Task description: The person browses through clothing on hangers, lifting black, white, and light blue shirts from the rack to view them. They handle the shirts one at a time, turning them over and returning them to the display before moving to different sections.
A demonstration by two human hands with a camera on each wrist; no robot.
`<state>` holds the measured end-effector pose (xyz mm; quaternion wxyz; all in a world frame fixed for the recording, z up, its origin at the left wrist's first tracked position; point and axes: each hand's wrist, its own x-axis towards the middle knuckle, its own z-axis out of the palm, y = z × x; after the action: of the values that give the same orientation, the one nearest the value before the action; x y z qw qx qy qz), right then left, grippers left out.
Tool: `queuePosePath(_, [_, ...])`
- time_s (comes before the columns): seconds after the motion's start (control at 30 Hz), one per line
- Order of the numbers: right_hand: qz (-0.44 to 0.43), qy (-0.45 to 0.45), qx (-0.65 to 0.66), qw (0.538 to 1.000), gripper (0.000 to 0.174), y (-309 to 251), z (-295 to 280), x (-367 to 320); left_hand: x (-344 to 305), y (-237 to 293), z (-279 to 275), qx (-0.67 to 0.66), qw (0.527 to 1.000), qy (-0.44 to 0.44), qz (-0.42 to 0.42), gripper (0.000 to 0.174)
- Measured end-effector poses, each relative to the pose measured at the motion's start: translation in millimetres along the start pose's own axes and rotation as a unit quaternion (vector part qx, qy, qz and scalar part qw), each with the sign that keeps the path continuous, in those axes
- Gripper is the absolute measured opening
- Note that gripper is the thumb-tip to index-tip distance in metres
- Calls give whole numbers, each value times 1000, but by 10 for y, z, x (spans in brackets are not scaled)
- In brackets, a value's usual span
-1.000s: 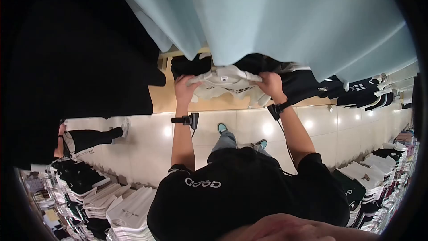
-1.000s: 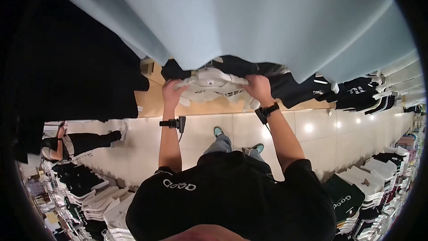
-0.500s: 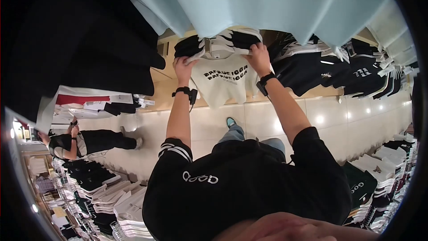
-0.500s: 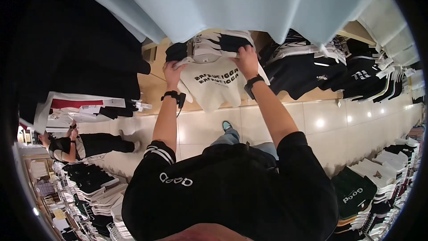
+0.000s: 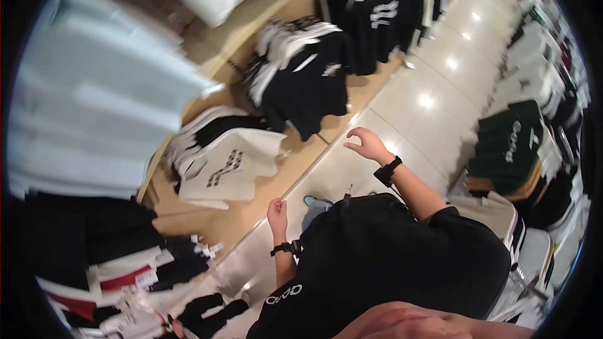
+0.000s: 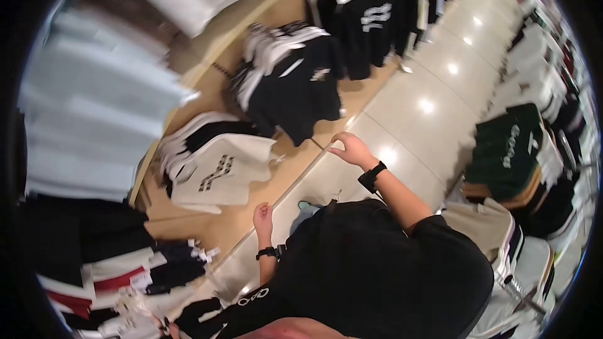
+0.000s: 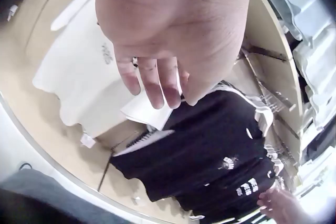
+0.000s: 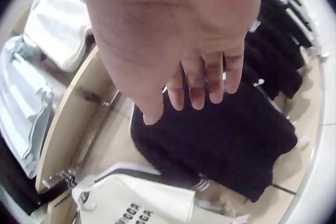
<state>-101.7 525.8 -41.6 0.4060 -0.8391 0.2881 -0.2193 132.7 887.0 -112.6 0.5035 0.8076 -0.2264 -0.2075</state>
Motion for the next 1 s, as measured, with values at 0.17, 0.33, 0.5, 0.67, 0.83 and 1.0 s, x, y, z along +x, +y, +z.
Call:
queuePosePath(0.17, [66, 126, 22, 990, 22, 728, -711, -623, 622, 961, 974, -57, 988, -131, 51, 14])
queuePosePath(0.33, [218, 237, 49, 945, 21, 1246, -1216, -1153, 1185, 1975, 2153, 9, 957, -252, 142, 17])
queuePosePath(0.5, [248, 364, -30, 897, 20, 2012, -1575, -1710, 1510, 2379, 3264, 66, 949, -250, 180, 17])
queuePosePath(0.67, [383, 342, 3, 858, 23, 2149, -2219, -1900, 1906, 2505, 4476, 77, 934, -306, 167, 20])
queuePosePath(0.83, [457, 317, 9, 831, 26, 2475, -2894, -1672, 2428, 2779, 5716, 5, 907, -391, 156, 20])
queuePosePath(1.0, [426, 312, 16, 849, 26, 2811, -3761, -804, 2943, 3664, 6442, -7, 913, -355, 199, 17])
